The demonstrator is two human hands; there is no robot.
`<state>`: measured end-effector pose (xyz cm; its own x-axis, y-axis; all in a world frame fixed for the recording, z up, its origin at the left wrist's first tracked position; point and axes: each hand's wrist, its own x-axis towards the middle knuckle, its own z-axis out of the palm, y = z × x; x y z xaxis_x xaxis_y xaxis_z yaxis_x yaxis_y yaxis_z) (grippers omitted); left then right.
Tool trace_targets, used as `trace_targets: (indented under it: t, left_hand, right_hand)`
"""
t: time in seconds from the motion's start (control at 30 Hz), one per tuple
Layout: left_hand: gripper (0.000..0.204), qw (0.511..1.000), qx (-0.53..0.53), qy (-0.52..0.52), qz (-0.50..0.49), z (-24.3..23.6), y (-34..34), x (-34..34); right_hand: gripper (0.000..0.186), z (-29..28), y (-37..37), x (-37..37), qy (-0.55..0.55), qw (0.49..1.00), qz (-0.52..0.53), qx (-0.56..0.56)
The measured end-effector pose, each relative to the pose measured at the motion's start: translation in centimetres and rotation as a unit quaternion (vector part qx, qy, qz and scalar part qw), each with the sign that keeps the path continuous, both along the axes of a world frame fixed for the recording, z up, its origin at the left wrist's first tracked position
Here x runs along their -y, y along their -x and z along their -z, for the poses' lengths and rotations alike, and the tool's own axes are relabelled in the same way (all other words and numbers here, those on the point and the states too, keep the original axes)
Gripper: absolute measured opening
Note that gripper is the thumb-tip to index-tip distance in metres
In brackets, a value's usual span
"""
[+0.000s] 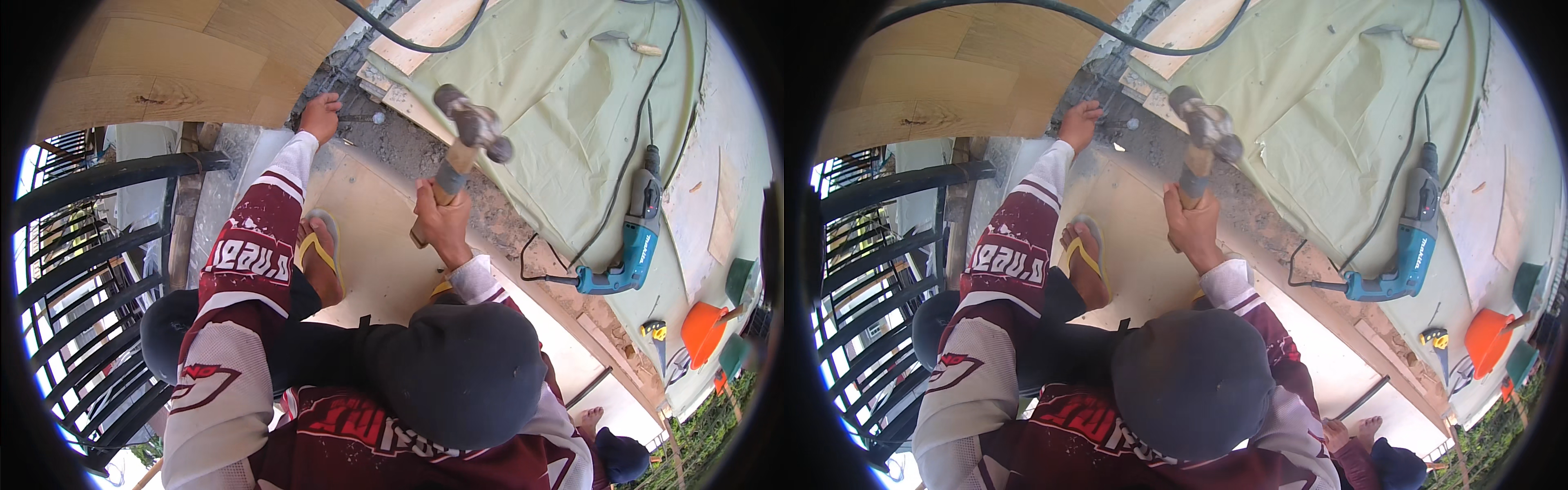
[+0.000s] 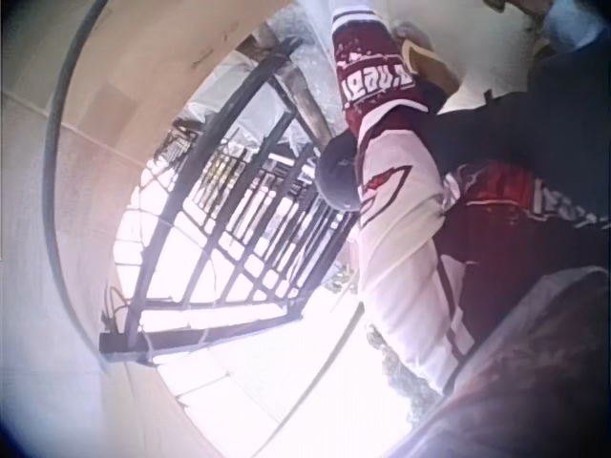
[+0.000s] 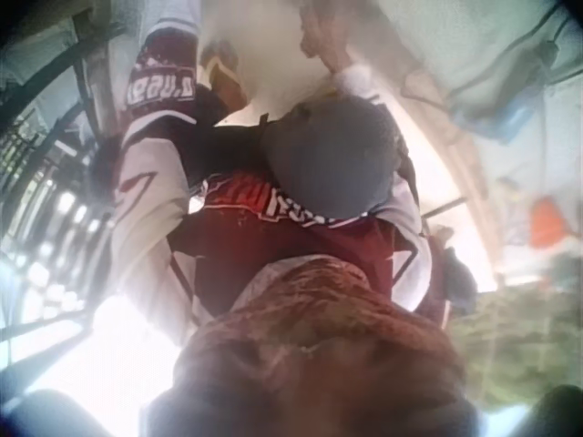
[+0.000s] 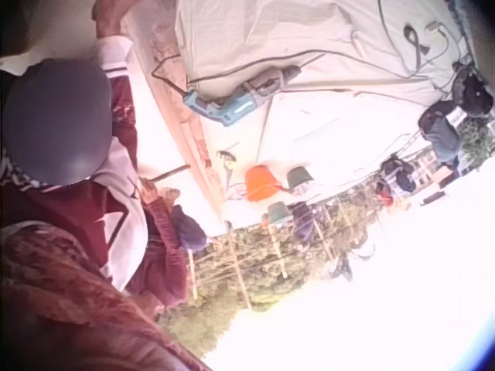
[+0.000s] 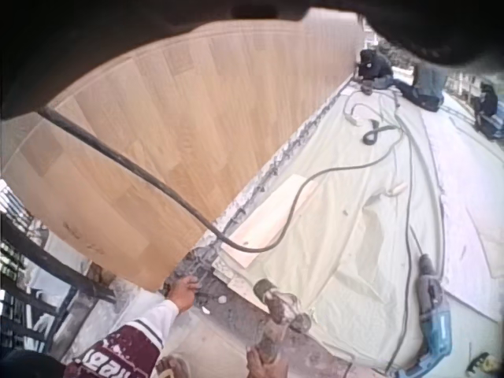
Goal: The person uses a hammer and chisel to chip away at a concrete edge, then uses a reciprocating saw to cut along the same line. The person repeats chiseling and sawing to clear the area.
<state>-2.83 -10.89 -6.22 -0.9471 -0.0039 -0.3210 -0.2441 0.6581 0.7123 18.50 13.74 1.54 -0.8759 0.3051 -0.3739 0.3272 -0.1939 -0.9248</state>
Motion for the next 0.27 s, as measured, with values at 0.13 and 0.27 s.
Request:
trace_targets:
  t: [0.13,0.27]
  left_hand:
    - [0.051,0.975,-0.005,0.192,0.114,-0.5,-1.4,-1.2]
    - [0.054,0.918,0.068,0.305,0.245,-3.8,1.9,-7.5]
  right_hand:
    - [0.026,4.3,-1.2,-0.1,-0.032,0.988,-0.114,0.097]
    - [0.034,2.5,-0.3,-8.1,-0.244,0.966,-0.063,0.057]
